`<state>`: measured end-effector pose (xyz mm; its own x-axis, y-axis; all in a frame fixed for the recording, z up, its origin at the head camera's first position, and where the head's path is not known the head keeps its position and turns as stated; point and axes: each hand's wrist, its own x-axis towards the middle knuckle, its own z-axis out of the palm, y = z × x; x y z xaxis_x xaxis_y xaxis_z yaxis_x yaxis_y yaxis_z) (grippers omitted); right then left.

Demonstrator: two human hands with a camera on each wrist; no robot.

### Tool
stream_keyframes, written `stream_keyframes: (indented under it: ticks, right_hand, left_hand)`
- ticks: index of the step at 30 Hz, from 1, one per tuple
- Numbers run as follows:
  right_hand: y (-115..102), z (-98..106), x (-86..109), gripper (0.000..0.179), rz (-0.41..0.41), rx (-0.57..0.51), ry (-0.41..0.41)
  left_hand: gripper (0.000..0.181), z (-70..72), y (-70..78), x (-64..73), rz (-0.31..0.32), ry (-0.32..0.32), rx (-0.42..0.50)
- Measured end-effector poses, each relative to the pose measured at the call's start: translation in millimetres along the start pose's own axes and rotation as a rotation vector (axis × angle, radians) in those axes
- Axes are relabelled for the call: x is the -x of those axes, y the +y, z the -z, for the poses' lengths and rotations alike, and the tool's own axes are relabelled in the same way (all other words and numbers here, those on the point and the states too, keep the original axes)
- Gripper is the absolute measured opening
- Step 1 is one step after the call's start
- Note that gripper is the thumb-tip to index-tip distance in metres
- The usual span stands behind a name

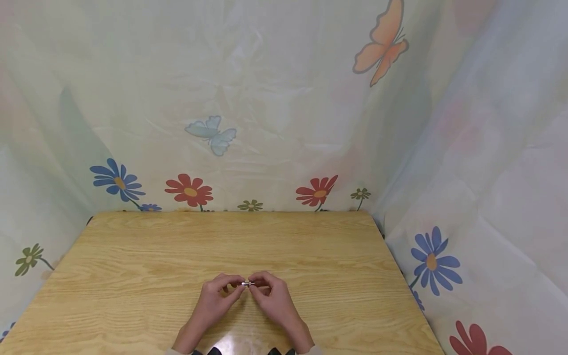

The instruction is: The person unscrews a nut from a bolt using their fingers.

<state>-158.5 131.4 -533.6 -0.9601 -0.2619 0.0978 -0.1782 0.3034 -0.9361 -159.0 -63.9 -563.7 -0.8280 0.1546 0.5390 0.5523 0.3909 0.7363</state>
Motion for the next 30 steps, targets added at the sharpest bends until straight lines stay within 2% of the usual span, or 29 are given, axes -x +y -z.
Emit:
stream_keyframes:
  ticks: [6,12,19,24,30]
  right_hand:
    - [1.0,-0.8,-0.8,0.017,0.034,-0.034,0.024]
    - [-0.3,0.0,-0.6,0.029,0.054,-0.063,0.032]
    - [3.5,-1.0,-0.8,0.039,-0.007,-0.040,0.031]
    - [6.4,-1.3,0.9,0.038,-0.050,-0.011,-0.008]
    - [5.2,-1.0,1.4,0.037,-0.064,0.010,-0.027]
  left_hand:
    - [0.016,1.4,1.4,0.2,-0.001,-0.004,0.001]
    - [0.016,2.2,2.1,0.6,0.000,-0.001,-0.005]
    - [0.016,2.0,2.1,-0.4,-0.034,0.028,-0.010]
    - [0.016,2.1,2.0,-1.0,-0.055,0.042,-0.007]
    - [0.017,2.0,1.6,-0.9,-0.053,0.042,-0.009]
